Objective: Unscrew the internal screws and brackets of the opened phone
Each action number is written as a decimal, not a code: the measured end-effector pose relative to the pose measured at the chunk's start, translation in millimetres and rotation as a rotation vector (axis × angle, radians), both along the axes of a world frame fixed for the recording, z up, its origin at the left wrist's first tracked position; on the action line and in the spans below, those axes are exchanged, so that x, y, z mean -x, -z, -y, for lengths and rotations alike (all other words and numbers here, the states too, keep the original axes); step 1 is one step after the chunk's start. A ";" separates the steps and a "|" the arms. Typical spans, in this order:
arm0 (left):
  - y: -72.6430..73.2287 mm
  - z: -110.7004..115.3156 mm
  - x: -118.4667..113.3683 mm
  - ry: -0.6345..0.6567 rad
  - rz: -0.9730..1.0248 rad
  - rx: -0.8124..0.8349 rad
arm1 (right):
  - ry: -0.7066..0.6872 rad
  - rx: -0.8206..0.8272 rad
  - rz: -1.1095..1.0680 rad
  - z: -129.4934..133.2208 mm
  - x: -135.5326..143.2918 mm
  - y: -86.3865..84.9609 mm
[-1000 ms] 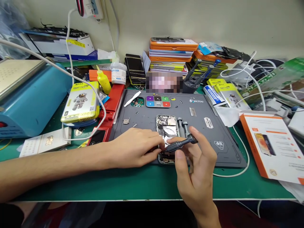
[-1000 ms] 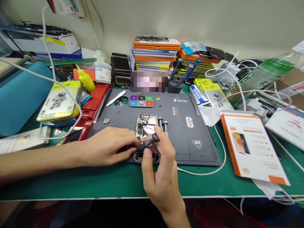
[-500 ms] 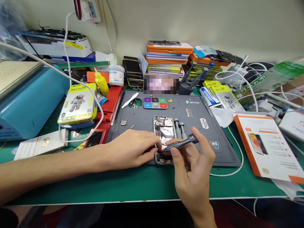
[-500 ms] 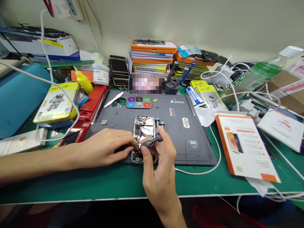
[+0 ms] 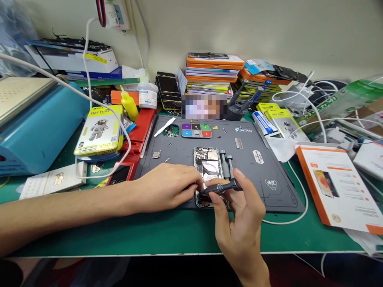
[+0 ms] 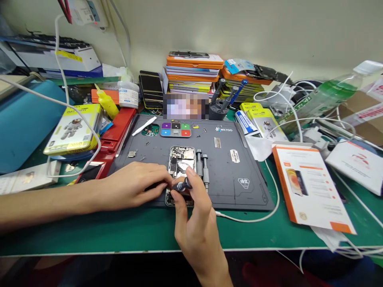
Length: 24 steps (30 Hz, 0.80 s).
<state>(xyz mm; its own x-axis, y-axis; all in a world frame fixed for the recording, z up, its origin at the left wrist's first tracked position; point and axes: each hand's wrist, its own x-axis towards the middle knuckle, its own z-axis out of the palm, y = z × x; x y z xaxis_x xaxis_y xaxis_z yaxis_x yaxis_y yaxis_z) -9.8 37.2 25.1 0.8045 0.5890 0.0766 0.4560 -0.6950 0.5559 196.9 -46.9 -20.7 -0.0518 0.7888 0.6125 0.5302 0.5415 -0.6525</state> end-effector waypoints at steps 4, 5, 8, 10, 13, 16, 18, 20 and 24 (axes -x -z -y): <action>-0.8 0.6 0.0 0.000 0.013 -0.009 | 0.010 -0.024 0.026 -1.2 0.3 -0.1; -0.6 0.9 0.0 0.000 0.020 -0.016 | 0.006 -0.051 0.051 -1.7 0.3 -1.1; 0.1 1.6 0.2 -0.005 0.019 -0.045 | -0.058 -0.164 0.155 -3.6 0.0 -6.7; 0.2 1.7 0.1 -0.009 -0.003 -0.062 | -0.105 -0.182 0.188 -4.6 -0.8 -11.2; -0.1 1.5 -0.4 -0.013 -0.023 -0.065 | -0.148 -0.144 0.173 -5.5 -2.0 -15.1; -0.3 1.4 -1.0 -0.014 -0.023 -0.059 | -0.163 -0.161 0.167 -6.2 -1.9 -14.3; 0.0 1.3 -0.9 -0.009 -0.021 -0.060 | -0.138 -0.194 0.178 -6.2 -1.1 -12.5; 0.7 1.1 -0.5 -0.001 -0.017 -0.060 | -0.109 -0.233 0.206 -5.7 -0.1 -11.2; 1.9 0.4 0.1 0.004 -0.015 -0.056 | -0.062 -0.252 0.267 -6.3 1.9 -12.4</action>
<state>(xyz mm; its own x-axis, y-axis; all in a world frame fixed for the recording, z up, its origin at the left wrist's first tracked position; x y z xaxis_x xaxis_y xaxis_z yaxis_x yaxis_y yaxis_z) -9.8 36.7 23.1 0.8079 0.5812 0.0971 0.4615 -0.7266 0.5090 195.0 -40.6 -8.3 -0.2790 0.6051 0.7457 0.6248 0.7041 -0.3375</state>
